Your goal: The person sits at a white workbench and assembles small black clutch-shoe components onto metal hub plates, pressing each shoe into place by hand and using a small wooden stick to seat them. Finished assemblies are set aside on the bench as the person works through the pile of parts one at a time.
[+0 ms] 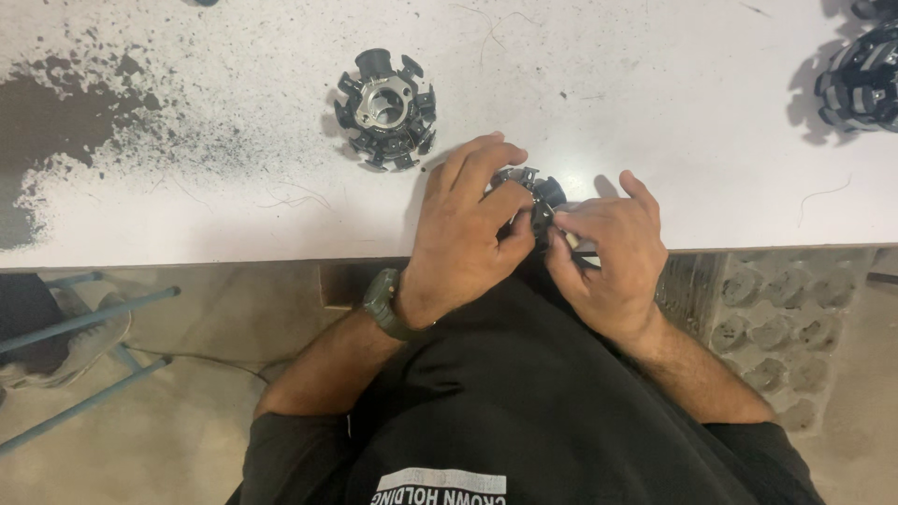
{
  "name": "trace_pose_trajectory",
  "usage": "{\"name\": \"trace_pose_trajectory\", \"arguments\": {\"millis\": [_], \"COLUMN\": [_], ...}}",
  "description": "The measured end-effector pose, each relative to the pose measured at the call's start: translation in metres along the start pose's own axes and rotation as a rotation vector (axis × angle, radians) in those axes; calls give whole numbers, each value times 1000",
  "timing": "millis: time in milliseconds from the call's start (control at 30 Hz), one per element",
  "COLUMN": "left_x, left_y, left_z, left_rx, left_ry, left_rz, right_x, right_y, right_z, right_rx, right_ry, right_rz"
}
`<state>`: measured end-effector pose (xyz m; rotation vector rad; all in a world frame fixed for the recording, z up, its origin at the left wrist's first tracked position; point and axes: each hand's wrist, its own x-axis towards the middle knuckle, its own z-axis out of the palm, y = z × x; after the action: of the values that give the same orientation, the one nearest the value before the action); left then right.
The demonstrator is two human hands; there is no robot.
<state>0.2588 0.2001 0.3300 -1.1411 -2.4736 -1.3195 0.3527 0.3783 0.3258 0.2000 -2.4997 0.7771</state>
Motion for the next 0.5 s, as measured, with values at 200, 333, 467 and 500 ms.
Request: {"name": "trace_pose_trajectory", "arguments": {"millis": [200,333,467,500], "left_x": [-1,1,0,-1], "left_y": [5,5,2,2], "left_z": [0,7,12,13], "left_rx": [-48,-34,-14,-8], "left_ry": [-24,22,27,29], "left_rz": [20,-19,-40,-39], "right_x": [4,1,-5,-6], "right_y": [1,4,6,7], "right_z": [-3,-3,-2,-1], "right_rx": [18,40,85,90], "right_ry": [-28,-22,23,28], "right_rz": [39,41,56,59]}}
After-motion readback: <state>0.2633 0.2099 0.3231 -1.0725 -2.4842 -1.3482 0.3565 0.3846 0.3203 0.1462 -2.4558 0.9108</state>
